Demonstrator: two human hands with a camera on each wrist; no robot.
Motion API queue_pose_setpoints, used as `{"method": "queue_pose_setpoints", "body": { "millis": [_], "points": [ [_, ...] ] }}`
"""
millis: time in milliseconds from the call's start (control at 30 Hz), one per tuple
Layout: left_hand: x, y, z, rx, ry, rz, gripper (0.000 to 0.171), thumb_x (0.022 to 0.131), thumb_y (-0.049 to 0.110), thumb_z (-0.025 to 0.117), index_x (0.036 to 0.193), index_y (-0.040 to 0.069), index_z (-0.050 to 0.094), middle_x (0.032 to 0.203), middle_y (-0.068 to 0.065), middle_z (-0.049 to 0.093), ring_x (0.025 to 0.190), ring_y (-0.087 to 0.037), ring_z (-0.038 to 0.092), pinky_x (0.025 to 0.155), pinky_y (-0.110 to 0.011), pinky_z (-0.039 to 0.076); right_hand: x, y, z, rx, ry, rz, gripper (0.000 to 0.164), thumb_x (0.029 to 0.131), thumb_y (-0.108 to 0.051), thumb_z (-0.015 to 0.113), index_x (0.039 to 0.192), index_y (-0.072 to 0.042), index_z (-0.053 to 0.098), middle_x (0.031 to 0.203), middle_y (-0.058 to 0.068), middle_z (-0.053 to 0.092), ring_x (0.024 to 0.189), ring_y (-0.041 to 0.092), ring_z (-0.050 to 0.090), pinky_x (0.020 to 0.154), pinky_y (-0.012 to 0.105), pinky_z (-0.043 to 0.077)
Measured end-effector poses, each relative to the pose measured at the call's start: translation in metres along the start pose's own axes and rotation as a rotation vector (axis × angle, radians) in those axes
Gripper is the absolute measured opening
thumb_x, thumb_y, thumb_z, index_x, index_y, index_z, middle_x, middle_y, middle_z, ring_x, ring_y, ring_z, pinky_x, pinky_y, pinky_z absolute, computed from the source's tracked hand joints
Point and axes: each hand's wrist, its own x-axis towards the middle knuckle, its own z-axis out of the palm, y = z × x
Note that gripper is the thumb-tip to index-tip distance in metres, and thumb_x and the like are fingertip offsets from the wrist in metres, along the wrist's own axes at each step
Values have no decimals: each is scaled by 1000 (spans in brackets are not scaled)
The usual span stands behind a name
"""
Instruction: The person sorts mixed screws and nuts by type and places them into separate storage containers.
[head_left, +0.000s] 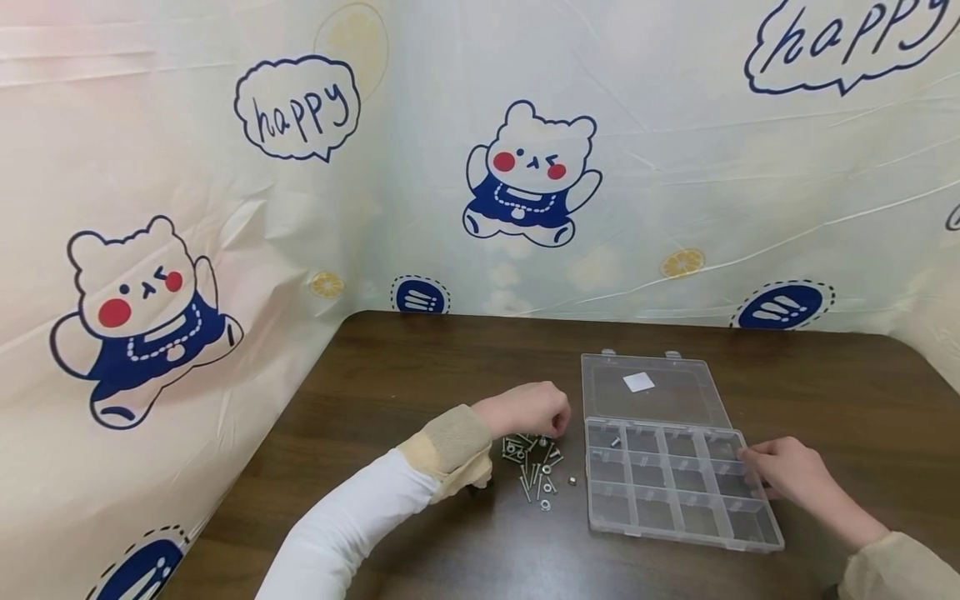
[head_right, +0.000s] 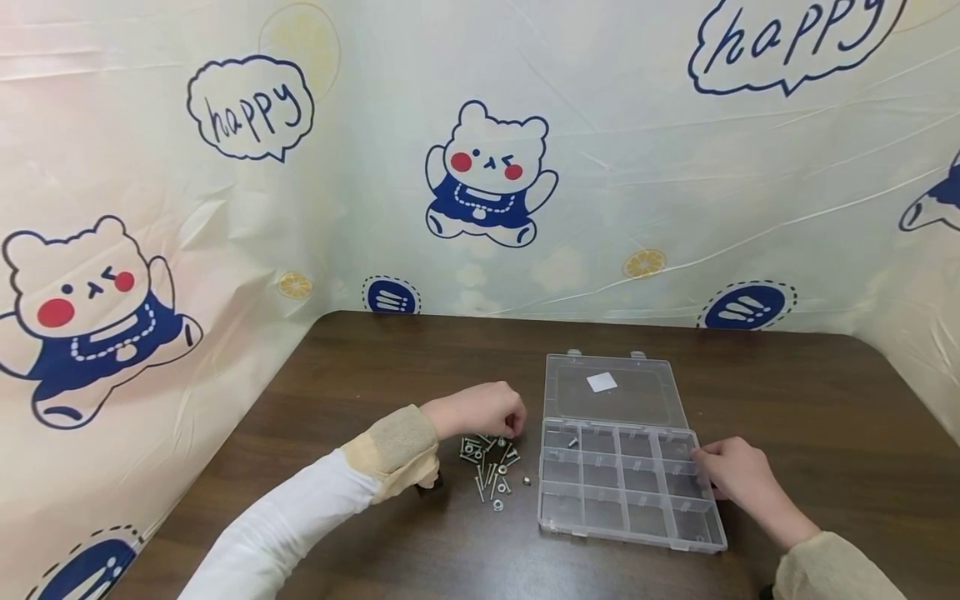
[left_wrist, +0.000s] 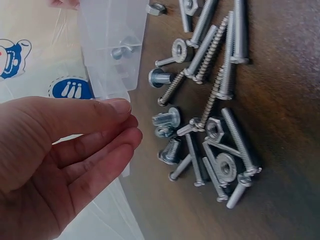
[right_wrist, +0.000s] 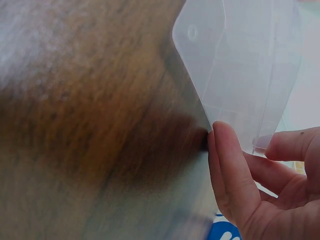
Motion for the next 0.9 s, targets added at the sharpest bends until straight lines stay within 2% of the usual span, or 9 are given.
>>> {"method": "queue_pose_setpoints", "body": {
  "millis": [333, 533, 900],
  "points": [
    [-2, -3, 8, -19, -26, -21, 13, 73, 4, 67, 67, 15, 66, 64, 10, 55, 59, -5, 50, 53, -15, 39, 0, 3, 1, 67, -2, 9, 43, 88, -17, 47, 103, 22, 55, 74, 13, 66, 64, 20, 65, 58, 31, 53],
    [-4, -5, 15, -5, -28, -40, 12, 72, 6, 71, 68, 16, 65, 64, 11, 54, 60, -4, 50, 53, -15, 40, 0, 3, 1, 57, -5, 6, 43, 87, -18, 47, 103, 22, 55, 73, 13, 67, 63, 20, 65, 57, 32, 53],
    [-7, -4, 12, 11, 5, -3, 14, 74, 0, 65, 72, 14, 69, 69, 8, 58, 63, -4, 51, 55, -14, 41, 0, 3, 0, 39, 0, 1, 43, 88, -18, 46, 103, 21, 56, 73, 12, 66, 62, 20, 65, 58, 33, 53]
  ]
}}
